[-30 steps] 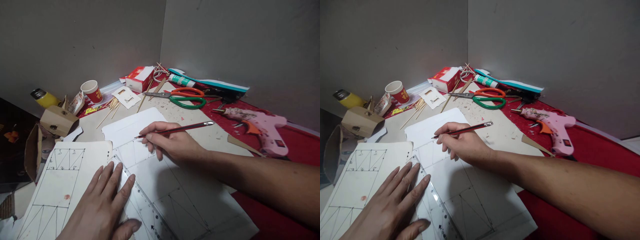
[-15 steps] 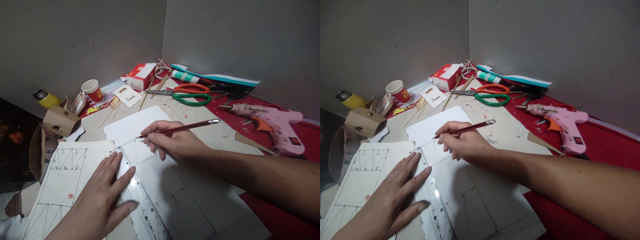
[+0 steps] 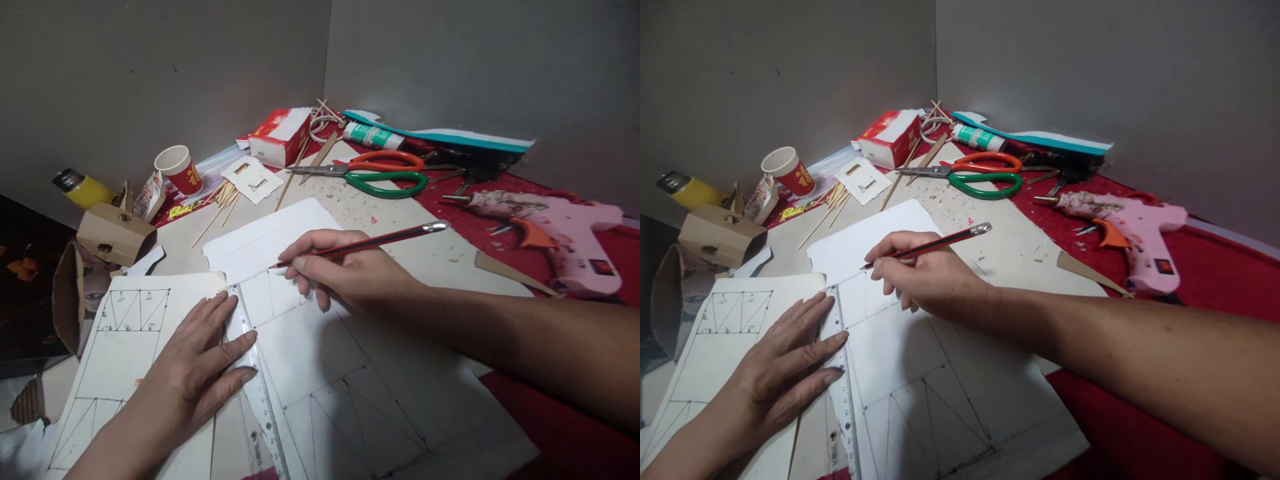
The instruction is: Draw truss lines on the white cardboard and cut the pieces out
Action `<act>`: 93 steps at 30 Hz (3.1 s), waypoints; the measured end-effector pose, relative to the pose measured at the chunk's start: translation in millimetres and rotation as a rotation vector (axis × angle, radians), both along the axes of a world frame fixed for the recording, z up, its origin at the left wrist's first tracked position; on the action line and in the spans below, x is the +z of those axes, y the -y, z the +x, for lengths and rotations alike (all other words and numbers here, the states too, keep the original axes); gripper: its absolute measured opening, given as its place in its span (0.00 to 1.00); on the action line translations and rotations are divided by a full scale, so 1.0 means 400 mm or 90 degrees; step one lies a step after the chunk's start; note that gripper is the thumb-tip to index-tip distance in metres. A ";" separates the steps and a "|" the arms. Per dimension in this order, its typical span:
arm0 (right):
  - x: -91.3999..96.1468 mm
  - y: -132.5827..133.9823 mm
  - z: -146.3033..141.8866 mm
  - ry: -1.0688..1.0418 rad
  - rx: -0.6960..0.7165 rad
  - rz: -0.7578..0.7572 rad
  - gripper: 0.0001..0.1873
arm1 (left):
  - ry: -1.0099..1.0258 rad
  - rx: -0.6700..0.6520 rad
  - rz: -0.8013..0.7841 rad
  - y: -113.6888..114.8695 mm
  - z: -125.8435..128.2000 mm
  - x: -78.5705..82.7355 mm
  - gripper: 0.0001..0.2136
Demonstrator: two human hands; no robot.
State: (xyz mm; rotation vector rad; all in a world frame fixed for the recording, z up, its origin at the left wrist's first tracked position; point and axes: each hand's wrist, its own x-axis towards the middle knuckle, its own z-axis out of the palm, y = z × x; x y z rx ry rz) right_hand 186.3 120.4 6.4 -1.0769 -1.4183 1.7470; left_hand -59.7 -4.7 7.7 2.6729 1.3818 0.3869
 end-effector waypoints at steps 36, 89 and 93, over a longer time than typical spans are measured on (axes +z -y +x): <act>0.004 -0.002 -0.004 0.016 0.005 -0.009 0.05 | -0.193 0.030 0.064 0.023 0.064 0.011 0.36; -0.011 0.029 0.003 0.091 0.276 0.383 0.08 | -0.246 0.033 0.071 0.050 0.059 0.013 0.35; -0.010 0.029 0.004 0.090 0.293 0.410 0.08 | -0.234 0.031 0.074 0.052 0.059 0.012 0.35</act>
